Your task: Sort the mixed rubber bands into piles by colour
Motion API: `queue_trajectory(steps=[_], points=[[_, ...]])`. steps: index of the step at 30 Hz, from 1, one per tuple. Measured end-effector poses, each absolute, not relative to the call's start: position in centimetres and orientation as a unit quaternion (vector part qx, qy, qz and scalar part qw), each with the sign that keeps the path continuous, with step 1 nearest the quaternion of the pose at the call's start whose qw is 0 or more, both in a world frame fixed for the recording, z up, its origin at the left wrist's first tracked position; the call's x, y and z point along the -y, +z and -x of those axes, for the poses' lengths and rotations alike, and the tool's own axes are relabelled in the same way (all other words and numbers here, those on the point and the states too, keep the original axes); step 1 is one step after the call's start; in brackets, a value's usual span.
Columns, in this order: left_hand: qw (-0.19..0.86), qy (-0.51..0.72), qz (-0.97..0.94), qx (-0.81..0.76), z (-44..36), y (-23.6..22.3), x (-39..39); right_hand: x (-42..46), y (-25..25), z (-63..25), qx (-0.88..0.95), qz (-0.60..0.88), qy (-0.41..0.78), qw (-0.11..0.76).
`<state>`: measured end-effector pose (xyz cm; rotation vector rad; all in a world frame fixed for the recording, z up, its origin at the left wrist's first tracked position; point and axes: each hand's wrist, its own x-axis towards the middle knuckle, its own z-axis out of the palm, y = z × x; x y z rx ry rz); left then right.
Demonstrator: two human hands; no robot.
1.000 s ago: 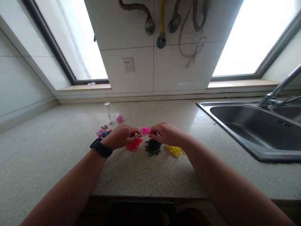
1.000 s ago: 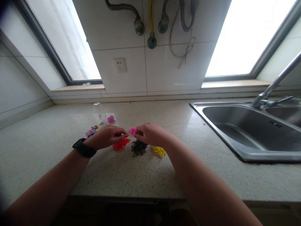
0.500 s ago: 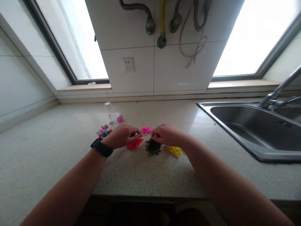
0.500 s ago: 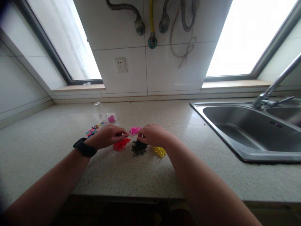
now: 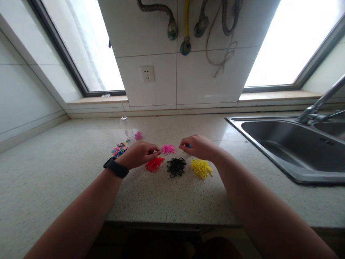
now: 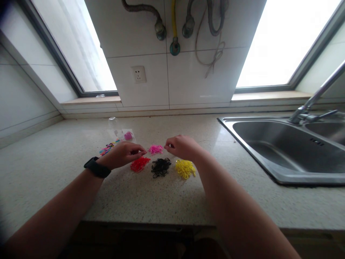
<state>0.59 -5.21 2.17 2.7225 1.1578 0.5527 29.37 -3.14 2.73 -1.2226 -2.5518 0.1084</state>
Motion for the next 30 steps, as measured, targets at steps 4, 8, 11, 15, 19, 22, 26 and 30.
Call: queue_trajectory(steps=[4,8,11,15,19,22,26,30], points=[[0.072,0.189,-0.894,-0.4,0.0,2.1,4.9,0.8,1.8,-32.5,0.818,0.521,0.021,0.242],[0.074,0.23,-0.874,-0.422,1.4,2.0,4.2,-1.7,0.0,-35.3,0.743,0.591,0.061,0.307],[0.095,0.287,-0.838,-0.454,3.1,2.0,3.6,-3.2,-1.5,-36.5,0.706,0.616,0.118,0.33],[0.088,0.342,-0.789,-0.503,5.2,1.9,2.8,-4.3,-2.7,-37.1,0.689,0.626,0.153,0.33],[0.05,0.316,-0.78,-0.539,6.4,1.9,2.2,-4.5,-2.9,-37.3,0.671,0.624,0.178,0.359],[0.02,0.279,-0.788,-0.549,7.1,1.9,1.9,-4.5,-2.8,-37.3,0.672,0.622,0.183,0.358],[0.015,0.219,-0.796,-0.565,8.2,1.6,1.2,-4.8,-3.1,-37.4,0.678,0.619,0.187,0.348],[0.051,0.16,-0.8,-0.576,9.4,1.0,0.6,-5.1,-3.4,-37.5,0.675,0.621,0.193,0.35]])
